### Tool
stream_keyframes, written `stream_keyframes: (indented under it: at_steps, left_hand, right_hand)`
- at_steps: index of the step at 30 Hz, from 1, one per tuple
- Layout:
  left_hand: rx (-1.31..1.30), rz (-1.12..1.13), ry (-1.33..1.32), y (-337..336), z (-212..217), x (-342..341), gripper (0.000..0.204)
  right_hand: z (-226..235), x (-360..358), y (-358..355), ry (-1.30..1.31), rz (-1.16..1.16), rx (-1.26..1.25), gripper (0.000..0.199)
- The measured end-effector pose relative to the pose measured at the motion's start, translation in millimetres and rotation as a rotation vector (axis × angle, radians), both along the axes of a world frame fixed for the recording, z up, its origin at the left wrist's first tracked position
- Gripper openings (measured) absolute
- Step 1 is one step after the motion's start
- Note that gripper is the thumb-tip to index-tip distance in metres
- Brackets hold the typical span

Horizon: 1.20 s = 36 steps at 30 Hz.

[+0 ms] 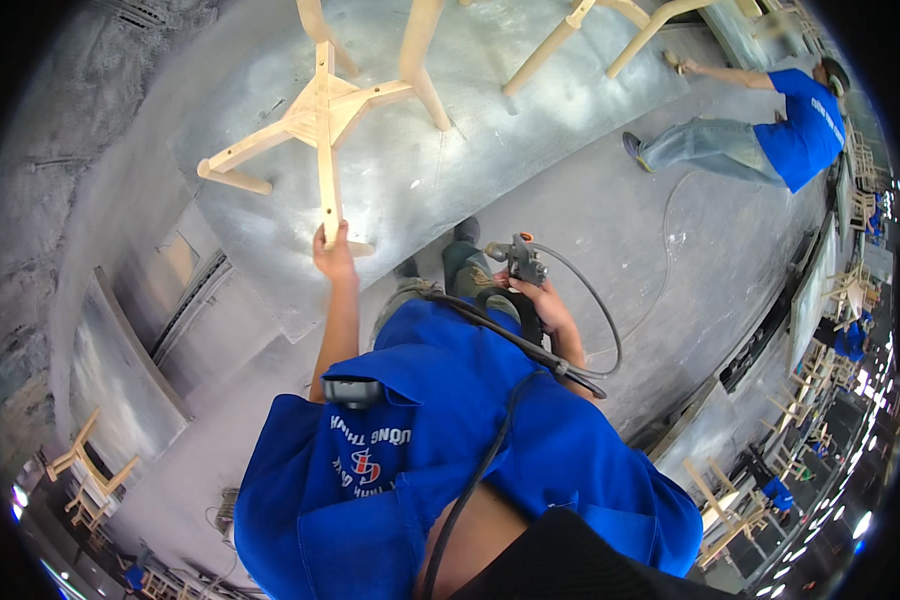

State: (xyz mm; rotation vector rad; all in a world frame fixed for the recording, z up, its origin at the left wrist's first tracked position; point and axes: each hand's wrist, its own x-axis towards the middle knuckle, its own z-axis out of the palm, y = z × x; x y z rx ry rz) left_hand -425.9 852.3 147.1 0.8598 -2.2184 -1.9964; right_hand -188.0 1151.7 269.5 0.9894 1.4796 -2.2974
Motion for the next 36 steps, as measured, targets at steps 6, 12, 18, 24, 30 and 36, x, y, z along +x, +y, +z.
stream_keyframes:
  at_steps: [6,12,18,24,30,36]
  left_hand:
    - [0.141,-0.013,-0.079,167,15,-1,0.057]
    - [0.303,-0.463,-0.116,211,-5,-59,0.055]
    - [-0.256,0.111,-0.03,81,-49,-91,0.067]
    - [-0.474,-0.554,0.186,37,-46,-148,0.062]
    - [-0.449,-0.482,-0.08,78,-51,-67,0.056]
    - [-0.401,-0.404,0.068,139,-7,75,0.083]
  right_hand:
    - [1,-47,84,0.061,0.109,0.132,0.03]
    - [1,-65,145,0.078,0.074,0.183,0.033]
    - [9,-56,173,0.052,0.042,0.11,0.033]
    - [-8,-53,186,-0.056,0.201,0.193,0.031]
    - [-3,-61,179,-0.105,0.232,0.143,0.036]
    - [-5,-75,194,-0.118,0.251,0.08,0.046]
